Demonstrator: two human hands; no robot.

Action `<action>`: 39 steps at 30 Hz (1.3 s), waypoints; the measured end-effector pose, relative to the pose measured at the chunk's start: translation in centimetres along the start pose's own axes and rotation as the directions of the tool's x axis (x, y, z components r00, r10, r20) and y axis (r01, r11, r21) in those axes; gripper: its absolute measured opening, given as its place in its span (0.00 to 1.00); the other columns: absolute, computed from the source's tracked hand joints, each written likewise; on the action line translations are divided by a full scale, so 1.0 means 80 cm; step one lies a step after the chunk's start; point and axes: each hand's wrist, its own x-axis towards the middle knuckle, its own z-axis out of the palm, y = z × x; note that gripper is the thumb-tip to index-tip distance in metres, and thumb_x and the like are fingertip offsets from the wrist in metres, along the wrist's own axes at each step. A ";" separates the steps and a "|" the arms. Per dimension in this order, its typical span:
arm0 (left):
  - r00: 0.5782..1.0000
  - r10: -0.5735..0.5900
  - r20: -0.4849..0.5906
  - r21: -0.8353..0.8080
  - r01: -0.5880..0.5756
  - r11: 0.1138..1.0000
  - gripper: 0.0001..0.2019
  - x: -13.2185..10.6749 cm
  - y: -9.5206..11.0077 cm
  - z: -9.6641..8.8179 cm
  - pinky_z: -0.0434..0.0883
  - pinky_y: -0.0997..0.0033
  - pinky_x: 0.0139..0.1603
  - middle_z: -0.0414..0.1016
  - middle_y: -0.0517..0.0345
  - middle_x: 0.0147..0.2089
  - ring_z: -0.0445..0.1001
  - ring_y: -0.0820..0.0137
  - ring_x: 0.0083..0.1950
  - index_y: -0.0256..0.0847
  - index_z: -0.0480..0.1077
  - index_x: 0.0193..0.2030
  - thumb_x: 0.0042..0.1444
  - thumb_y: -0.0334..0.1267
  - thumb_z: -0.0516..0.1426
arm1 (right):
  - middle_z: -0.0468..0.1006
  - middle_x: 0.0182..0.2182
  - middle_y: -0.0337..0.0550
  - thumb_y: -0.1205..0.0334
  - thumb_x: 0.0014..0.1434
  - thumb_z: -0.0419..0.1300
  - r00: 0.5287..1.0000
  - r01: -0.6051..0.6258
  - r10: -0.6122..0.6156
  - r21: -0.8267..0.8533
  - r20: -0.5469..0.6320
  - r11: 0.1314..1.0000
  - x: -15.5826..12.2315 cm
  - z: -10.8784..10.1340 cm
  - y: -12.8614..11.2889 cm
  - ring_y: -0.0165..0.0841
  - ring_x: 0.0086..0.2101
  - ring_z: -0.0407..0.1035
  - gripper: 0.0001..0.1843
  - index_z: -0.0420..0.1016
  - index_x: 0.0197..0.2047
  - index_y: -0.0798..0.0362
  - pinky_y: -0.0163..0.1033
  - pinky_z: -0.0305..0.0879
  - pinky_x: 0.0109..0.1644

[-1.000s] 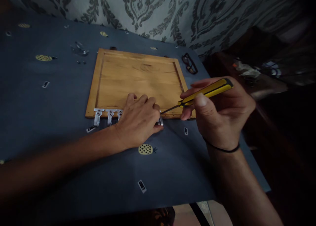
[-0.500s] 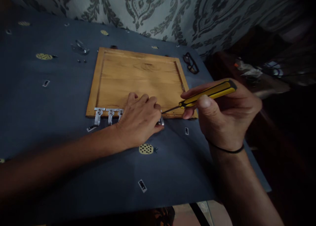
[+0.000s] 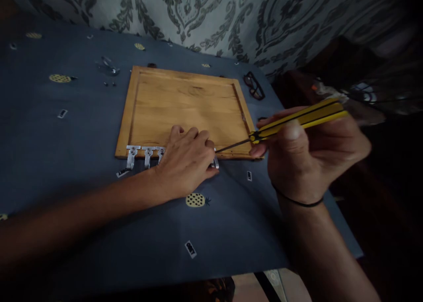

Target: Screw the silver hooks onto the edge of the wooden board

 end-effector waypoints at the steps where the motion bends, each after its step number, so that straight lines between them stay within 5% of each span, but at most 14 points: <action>1: 1.000 0.003 0.000 -0.003 -0.003 1.000 0.17 0.000 0.000 0.001 0.62 0.53 0.51 0.78 0.48 0.44 0.73 0.55 0.51 0.37 0.78 0.42 0.61 0.51 0.65 | 0.83 0.32 0.37 0.55 0.59 0.71 1.000 -0.001 0.000 -0.002 -0.013 1.000 0.001 -0.001 0.000 0.24 0.19 0.73 0.08 0.84 0.39 0.50 0.31 0.72 0.18; 32: 0.999 0.025 -0.041 -0.003 -0.025 1.000 0.16 -0.001 -0.001 0.002 0.62 0.53 0.50 0.78 0.48 0.44 0.74 0.54 0.51 0.36 0.78 0.43 0.62 0.50 0.64 | 0.79 0.23 0.33 0.62 0.52 0.75 0.987 -0.072 0.085 -0.093 0.139 0.993 0.012 0.001 -0.010 0.25 0.17 0.72 0.06 0.84 0.34 0.51 0.29 0.72 0.19; 39: 0.999 0.023 -0.032 0.003 -0.023 1.000 0.16 -0.002 0.000 0.001 0.62 0.54 0.50 0.78 0.48 0.44 0.73 0.55 0.51 0.37 0.78 0.43 0.62 0.50 0.64 | 0.85 0.30 0.36 0.64 0.52 0.75 0.979 -0.095 0.100 -0.039 0.180 0.995 0.013 0.001 -0.008 0.25 0.16 0.71 0.08 0.79 0.30 0.52 0.30 0.71 0.17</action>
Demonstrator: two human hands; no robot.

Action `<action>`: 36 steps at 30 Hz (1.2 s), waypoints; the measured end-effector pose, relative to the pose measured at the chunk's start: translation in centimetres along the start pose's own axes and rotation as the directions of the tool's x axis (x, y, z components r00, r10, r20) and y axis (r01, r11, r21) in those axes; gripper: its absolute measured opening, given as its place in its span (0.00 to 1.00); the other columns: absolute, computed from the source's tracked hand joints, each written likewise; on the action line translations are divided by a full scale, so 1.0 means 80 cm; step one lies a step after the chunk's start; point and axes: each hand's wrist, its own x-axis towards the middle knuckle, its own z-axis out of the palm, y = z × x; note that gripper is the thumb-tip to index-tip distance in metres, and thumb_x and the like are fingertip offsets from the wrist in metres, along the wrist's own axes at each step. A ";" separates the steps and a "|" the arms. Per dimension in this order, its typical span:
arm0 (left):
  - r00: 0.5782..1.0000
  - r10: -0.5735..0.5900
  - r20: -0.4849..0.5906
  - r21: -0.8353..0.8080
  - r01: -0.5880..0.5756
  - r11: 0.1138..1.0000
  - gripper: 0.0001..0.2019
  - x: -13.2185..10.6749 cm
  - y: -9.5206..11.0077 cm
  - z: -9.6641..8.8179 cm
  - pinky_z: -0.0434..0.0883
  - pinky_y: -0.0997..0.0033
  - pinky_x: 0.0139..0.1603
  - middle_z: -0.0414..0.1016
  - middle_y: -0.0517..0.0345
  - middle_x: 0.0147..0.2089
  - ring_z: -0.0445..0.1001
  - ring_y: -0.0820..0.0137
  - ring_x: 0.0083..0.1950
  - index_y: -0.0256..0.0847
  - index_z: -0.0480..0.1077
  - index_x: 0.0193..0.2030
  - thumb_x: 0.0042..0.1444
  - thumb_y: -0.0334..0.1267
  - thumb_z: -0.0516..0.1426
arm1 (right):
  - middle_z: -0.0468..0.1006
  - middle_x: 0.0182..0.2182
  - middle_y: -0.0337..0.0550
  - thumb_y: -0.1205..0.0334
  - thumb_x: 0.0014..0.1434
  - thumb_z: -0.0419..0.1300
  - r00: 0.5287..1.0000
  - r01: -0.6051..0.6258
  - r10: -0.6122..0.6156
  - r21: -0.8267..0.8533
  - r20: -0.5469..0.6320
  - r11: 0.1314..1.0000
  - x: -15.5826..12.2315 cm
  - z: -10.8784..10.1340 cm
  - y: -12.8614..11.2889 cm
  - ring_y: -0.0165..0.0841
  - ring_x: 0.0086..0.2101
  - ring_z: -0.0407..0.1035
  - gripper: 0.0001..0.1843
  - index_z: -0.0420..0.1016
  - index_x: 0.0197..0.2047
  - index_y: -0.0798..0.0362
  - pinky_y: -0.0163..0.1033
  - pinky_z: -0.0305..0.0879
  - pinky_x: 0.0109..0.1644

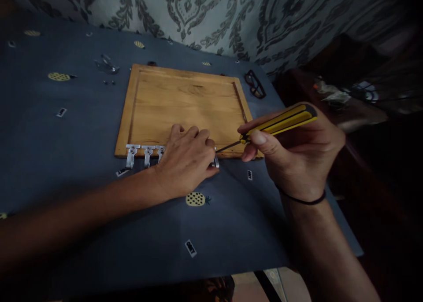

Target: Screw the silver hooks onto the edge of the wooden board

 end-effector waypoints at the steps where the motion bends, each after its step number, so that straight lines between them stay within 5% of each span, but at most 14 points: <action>1: 1.000 -0.002 0.004 0.000 0.002 1.000 0.16 0.000 0.000 0.000 0.62 0.54 0.50 0.78 0.48 0.44 0.73 0.55 0.51 0.37 0.78 0.43 0.62 0.50 0.63 | 0.86 0.30 0.36 0.64 0.51 0.75 1.000 0.004 -0.004 0.012 0.004 1.000 0.000 0.000 0.001 0.25 0.15 0.71 0.09 0.78 0.29 0.52 0.30 0.71 0.17; 8: 1.000 -0.007 0.007 -0.003 0.007 1.000 0.16 0.001 0.000 -0.001 0.63 0.53 0.51 0.78 0.47 0.44 0.74 0.54 0.52 0.36 0.78 0.44 0.63 0.49 0.63 | 0.84 0.27 0.36 0.62 0.51 0.76 1.000 0.008 -0.008 -0.009 0.000 1.000 -0.001 0.000 0.005 0.25 0.15 0.71 0.10 0.78 0.30 0.53 0.30 0.69 0.16; 16: 1.000 -0.010 0.024 -0.011 0.010 1.000 0.16 0.001 0.000 -0.002 0.62 0.54 0.51 0.77 0.47 0.44 0.73 0.54 0.51 0.36 0.78 0.43 0.62 0.49 0.63 | 0.82 0.27 0.37 0.58 0.53 0.75 0.989 0.042 -0.052 -0.073 -0.140 0.996 -0.004 0.002 0.009 0.25 0.16 0.71 0.12 0.79 0.29 0.54 0.31 0.69 0.16; 36: 1.000 0.010 0.000 -0.007 -0.010 1.000 0.16 0.001 -0.002 0.001 0.63 0.53 0.50 0.78 0.47 0.44 0.74 0.54 0.51 0.36 0.78 0.44 0.62 0.49 0.63 | 0.79 0.26 0.33 0.56 0.53 0.75 0.999 0.001 -0.002 -0.013 -0.040 1.000 -0.002 0.000 0.013 0.24 0.17 0.70 0.10 0.79 0.33 0.49 0.29 0.69 0.17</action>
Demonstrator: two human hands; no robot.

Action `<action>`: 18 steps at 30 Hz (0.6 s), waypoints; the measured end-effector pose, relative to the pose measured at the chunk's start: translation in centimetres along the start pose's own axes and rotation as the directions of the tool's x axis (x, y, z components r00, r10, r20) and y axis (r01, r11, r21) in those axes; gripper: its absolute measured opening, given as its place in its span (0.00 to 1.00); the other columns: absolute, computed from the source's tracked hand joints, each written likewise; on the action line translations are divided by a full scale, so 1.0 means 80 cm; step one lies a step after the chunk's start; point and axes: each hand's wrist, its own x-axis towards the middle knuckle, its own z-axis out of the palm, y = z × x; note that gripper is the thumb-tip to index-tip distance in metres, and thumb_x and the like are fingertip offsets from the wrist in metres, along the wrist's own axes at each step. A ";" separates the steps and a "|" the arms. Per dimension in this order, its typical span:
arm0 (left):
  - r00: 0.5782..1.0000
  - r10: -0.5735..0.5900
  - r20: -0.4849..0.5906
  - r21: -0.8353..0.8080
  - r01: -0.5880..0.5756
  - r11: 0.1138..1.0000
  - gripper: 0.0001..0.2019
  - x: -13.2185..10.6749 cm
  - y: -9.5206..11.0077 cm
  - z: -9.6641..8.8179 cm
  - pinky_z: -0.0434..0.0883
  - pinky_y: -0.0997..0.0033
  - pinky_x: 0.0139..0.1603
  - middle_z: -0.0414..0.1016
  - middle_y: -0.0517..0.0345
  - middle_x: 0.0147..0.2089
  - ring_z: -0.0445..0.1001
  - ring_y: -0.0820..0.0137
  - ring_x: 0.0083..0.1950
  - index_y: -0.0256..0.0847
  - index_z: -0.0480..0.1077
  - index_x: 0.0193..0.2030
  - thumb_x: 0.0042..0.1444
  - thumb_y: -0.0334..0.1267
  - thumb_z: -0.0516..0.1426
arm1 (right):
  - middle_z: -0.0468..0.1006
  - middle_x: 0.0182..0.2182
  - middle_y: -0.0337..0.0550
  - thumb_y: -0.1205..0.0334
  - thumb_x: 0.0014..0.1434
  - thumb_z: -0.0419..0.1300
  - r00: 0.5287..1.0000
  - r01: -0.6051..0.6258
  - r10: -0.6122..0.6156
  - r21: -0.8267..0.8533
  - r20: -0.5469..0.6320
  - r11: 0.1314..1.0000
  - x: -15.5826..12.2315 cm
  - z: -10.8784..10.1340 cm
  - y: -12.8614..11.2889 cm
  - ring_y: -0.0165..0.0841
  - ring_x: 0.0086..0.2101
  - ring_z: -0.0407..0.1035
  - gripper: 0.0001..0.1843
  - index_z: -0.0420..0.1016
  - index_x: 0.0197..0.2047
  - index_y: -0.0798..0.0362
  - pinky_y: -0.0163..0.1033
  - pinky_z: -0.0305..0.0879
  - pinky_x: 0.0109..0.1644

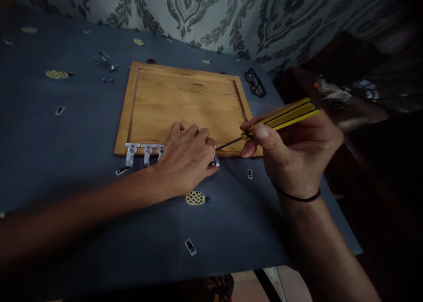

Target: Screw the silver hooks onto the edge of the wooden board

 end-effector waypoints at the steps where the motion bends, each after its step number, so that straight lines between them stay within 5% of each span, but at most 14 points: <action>1: 1.000 -0.001 0.000 0.000 0.001 1.000 0.16 0.000 0.000 0.000 0.63 0.53 0.50 0.78 0.47 0.44 0.74 0.54 0.51 0.36 0.78 0.44 0.62 0.49 0.63 | 0.80 0.27 0.33 0.56 0.53 0.75 1.000 0.000 0.000 0.010 0.005 1.000 0.000 0.000 0.001 0.25 0.18 0.71 0.10 0.79 0.35 0.48 0.30 0.69 0.17; 5: 1.000 -0.012 -0.003 0.001 0.012 1.000 0.16 0.000 0.002 0.001 0.62 0.54 0.51 0.78 0.47 0.44 0.73 0.54 0.52 0.36 0.78 0.43 0.62 0.49 0.64 | 0.81 0.30 0.36 0.58 0.56 0.73 1.000 -0.028 0.028 0.017 -0.010 0.999 -0.005 -0.003 0.003 0.29 0.25 0.76 0.08 0.83 0.40 0.46 0.31 0.70 0.19; 18: 1.000 -0.010 -0.004 -0.007 0.010 1.000 0.16 -0.001 0.000 0.003 0.62 0.53 0.52 0.78 0.48 0.44 0.73 0.54 0.52 0.36 0.78 0.44 0.62 0.50 0.64 | 0.83 0.30 0.37 0.57 0.58 0.72 1.000 -0.020 0.020 -0.075 -0.001 0.997 -0.003 -0.001 -0.007 0.26 0.18 0.71 0.04 0.85 0.34 0.46 0.33 0.67 0.19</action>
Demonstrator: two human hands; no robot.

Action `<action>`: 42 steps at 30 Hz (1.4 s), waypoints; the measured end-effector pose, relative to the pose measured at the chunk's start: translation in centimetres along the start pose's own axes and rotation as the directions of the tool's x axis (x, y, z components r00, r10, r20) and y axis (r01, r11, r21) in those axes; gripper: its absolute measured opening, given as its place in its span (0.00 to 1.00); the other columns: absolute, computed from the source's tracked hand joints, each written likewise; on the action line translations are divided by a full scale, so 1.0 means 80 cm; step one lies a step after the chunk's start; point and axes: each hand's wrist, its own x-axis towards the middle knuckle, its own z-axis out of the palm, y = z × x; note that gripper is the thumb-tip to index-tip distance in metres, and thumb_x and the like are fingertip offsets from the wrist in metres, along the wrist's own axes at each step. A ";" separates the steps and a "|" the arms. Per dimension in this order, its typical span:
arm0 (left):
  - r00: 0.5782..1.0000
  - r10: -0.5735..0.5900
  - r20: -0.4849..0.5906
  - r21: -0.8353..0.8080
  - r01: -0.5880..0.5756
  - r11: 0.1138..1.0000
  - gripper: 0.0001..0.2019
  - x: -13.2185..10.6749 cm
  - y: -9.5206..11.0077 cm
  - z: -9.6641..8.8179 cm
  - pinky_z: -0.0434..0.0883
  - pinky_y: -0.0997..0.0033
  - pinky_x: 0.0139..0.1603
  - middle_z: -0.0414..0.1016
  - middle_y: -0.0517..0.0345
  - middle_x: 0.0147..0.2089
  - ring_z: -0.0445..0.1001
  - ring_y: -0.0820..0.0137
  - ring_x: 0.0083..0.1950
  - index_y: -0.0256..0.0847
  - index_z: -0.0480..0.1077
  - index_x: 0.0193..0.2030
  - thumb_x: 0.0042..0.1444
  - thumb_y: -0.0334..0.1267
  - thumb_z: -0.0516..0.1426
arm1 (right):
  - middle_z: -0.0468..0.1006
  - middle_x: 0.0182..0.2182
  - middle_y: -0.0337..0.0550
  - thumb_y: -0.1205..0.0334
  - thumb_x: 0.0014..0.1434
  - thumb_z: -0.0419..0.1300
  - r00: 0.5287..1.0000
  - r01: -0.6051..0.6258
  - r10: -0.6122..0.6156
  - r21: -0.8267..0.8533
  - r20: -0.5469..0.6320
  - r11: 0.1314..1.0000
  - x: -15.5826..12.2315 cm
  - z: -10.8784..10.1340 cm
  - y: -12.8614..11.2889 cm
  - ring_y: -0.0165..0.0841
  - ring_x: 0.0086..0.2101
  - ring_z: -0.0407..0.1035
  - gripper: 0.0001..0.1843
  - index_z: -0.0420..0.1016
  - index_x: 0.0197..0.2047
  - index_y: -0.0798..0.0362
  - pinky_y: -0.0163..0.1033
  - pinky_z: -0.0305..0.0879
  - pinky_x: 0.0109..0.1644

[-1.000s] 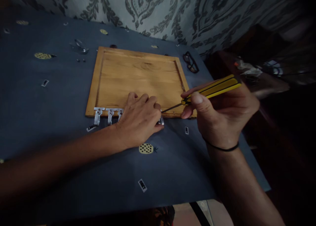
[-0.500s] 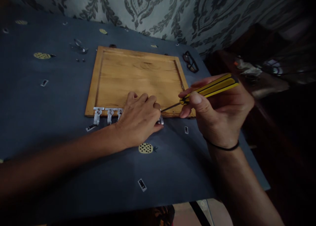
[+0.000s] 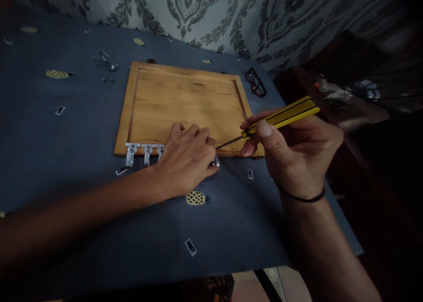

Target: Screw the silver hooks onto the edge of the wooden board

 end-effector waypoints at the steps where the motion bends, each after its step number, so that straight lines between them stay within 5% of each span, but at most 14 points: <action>1: 1.000 -0.001 0.001 0.002 0.001 1.000 0.16 0.000 0.000 0.000 0.62 0.53 0.52 0.78 0.48 0.44 0.73 0.54 0.52 0.36 0.78 0.44 0.62 0.50 0.64 | 0.82 0.28 0.37 0.57 0.58 0.72 1.000 0.002 -0.002 -0.010 0.000 1.000 0.000 0.000 -0.001 0.26 0.18 0.71 0.04 0.85 0.34 0.46 0.33 0.67 0.19; 12: 1.000 -0.002 0.010 0.004 0.002 1.000 0.16 0.001 0.000 0.000 0.62 0.53 0.52 0.77 0.48 0.45 0.73 0.54 0.52 0.36 0.78 0.44 0.62 0.50 0.64 | 0.79 0.23 0.38 0.58 0.58 0.71 1.000 0.027 -0.027 -0.064 -0.001 0.998 -0.001 0.000 -0.005 0.26 0.17 0.71 0.08 0.82 0.33 0.54 0.31 0.68 0.19; 26: 0.999 -0.009 0.051 0.046 0.007 0.999 0.18 0.002 0.002 -0.007 0.65 0.52 0.53 0.78 0.47 0.45 0.74 0.54 0.52 0.36 0.77 0.46 0.61 0.51 0.64 | 0.76 0.20 0.32 0.51 0.54 0.74 0.998 -0.062 0.062 0.033 0.014 0.998 0.001 0.003 -0.010 0.26 0.16 0.71 0.12 0.80 0.31 0.50 0.30 0.70 0.20; 34: 0.998 -0.005 0.063 0.053 0.002 0.999 0.18 0.002 0.002 -0.009 0.66 0.52 0.52 0.78 0.47 0.46 0.74 0.54 0.52 0.36 0.77 0.46 0.63 0.51 0.63 | 0.83 0.30 0.38 0.54 0.60 0.69 0.991 -0.088 0.077 0.098 0.110 0.991 0.002 -0.006 -0.005 0.29 0.21 0.76 0.11 0.84 0.45 0.48 0.37 0.79 0.26; 38: 0.999 0.005 0.049 0.050 -0.008 0.999 0.18 0.002 0.002 -0.010 0.66 0.53 0.52 0.78 0.48 0.45 0.75 0.55 0.51 0.36 0.77 0.46 0.62 0.51 0.63 | 0.85 0.36 0.39 0.56 0.57 0.72 0.994 -0.075 0.068 0.083 0.085 0.994 0.004 -0.005 -0.007 0.27 0.19 0.74 0.07 0.84 0.37 0.48 0.34 0.75 0.22; 42: 0.998 -0.002 0.070 0.053 -0.002 0.999 0.19 0.003 0.002 -0.011 0.66 0.53 0.51 0.78 0.47 0.45 0.75 0.55 0.51 0.36 0.77 0.47 0.62 0.51 0.63 | 0.82 0.31 0.36 0.54 0.47 0.78 0.996 -0.078 0.076 0.033 0.051 0.996 0.005 -0.005 -0.011 0.25 0.19 0.71 0.11 0.83 0.32 0.46 0.33 0.73 0.20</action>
